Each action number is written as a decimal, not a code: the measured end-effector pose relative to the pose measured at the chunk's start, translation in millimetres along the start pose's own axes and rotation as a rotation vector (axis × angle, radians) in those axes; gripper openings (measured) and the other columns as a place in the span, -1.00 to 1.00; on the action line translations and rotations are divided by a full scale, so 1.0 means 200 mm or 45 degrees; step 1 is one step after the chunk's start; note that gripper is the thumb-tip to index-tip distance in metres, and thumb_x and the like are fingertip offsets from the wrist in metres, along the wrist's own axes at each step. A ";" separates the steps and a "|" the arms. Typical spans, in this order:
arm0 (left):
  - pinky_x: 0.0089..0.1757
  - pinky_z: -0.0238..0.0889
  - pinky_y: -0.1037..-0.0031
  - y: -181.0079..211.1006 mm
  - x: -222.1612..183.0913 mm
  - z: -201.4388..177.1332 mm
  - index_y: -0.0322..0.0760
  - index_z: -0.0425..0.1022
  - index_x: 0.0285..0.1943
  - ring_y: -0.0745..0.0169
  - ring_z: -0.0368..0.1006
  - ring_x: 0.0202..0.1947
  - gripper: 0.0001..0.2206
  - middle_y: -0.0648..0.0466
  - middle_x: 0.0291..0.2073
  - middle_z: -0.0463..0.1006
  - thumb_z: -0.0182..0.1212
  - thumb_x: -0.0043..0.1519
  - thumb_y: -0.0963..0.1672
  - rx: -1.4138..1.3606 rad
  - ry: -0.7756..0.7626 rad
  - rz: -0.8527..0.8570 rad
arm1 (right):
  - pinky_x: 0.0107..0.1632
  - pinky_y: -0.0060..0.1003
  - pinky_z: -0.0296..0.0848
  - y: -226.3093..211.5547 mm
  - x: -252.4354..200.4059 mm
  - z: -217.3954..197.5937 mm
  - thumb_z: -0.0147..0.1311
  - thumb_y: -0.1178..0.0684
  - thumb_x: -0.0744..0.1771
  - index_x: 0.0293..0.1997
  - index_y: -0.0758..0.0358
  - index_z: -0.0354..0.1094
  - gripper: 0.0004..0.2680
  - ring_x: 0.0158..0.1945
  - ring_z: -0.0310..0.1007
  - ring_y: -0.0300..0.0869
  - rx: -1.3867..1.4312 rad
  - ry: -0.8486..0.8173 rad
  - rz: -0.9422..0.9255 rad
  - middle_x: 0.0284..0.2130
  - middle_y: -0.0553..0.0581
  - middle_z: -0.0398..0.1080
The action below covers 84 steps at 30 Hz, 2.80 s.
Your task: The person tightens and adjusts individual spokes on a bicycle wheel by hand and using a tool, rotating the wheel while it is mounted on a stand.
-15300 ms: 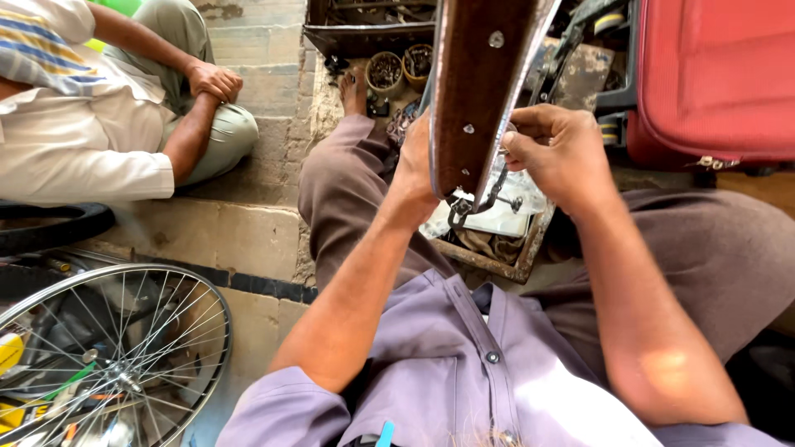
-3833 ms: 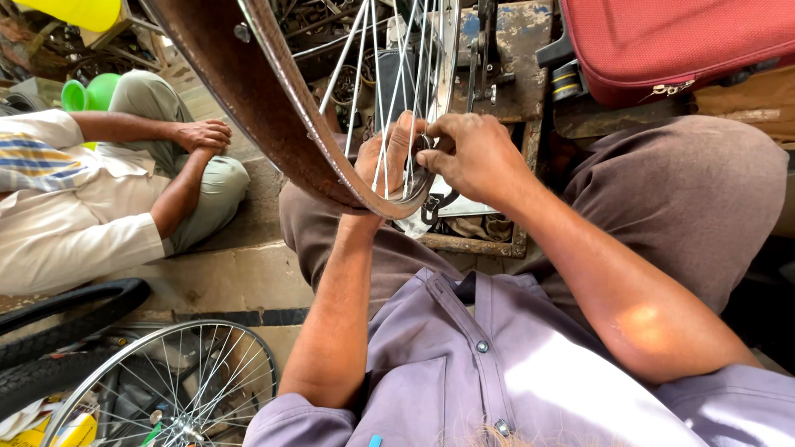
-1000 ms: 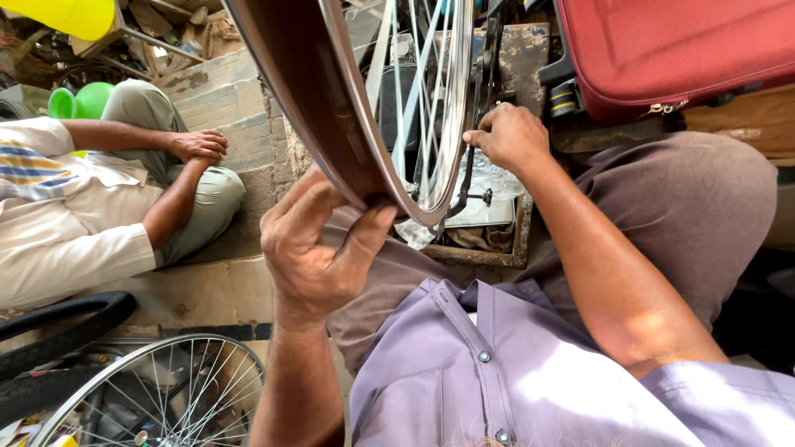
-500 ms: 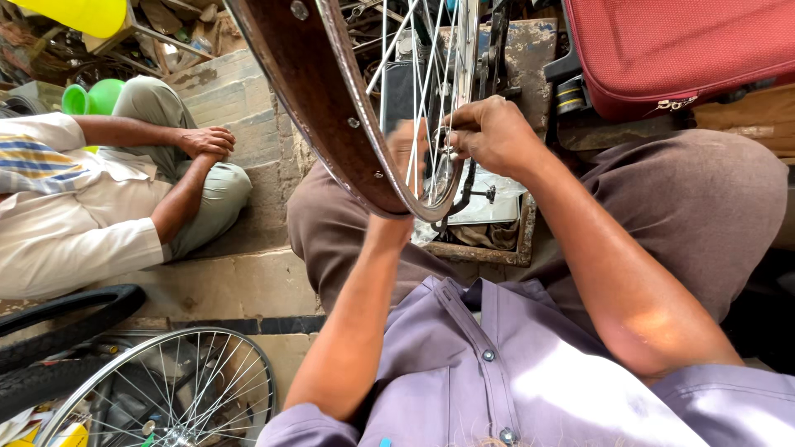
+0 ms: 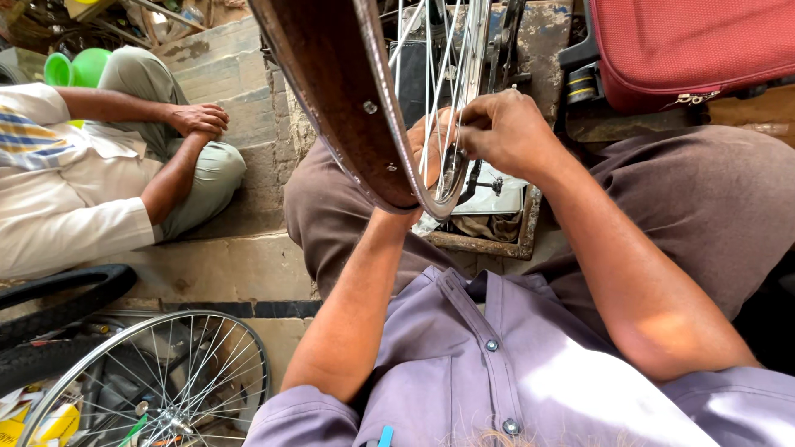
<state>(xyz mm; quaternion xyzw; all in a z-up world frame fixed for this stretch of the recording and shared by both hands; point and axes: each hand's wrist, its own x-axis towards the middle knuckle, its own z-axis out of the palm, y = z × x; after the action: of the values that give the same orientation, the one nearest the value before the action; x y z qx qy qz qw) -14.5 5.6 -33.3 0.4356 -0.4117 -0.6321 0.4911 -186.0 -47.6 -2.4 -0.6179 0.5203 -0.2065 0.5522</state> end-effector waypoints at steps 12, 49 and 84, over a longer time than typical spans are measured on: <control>-0.17 0.47 0.59 0.27 -0.01 -0.15 -0.29 0.54 0.18 0.37 0.57 -0.22 -0.62 0.01 -0.18 0.65 0.28 0.27 -0.02 0.784 -0.180 -0.335 | -0.11 -0.10 0.61 -0.08 0.04 -0.13 0.20 -0.02 0.30 0.02 0.22 0.51 -0.76 -0.24 0.58 -0.12 0.053 0.120 0.268 -0.19 0.18 0.58; -0.38 0.32 0.53 0.07 0.00 -0.01 -0.36 0.45 0.18 0.44 0.39 -0.39 -0.60 0.15 -0.33 0.49 0.03 0.42 0.04 0.679 0.333 0.127 | -0.20 -0.28 0.65 -0.10 -0.05 -0.11 0.18 0.16 0.34 0.09 0.33 0.48 -0.79 -0.30 0.62 -0.17 0.151 0.133 0.101 -0.25 0.25 0.61; -0.05 0.45 0.56 0.46 0.00 -0.14 -0.39 0.44 0.28 0.34 0.53 -0.05 -0.43 -0.10 0.14 0.50 0.53 0.16 -0.03 -0.409 -0.683 -0.575 | -0.11 -0.23 0.64 0.03 0.07 -0.08 0.21 -0.15 0.36 0.46 0.31 0.06 -0.45 0.06 0.54 -0.04 0.242 0.168 -0.254 0.22 0.40 0.33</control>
<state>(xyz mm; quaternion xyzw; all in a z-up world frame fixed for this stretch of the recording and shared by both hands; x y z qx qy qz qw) 36.5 -13.3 46.1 0.2521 -0.3150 -0.8722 0.2764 -197.0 -67.3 -7.1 -0.5966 0.4696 -0.3487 0.5495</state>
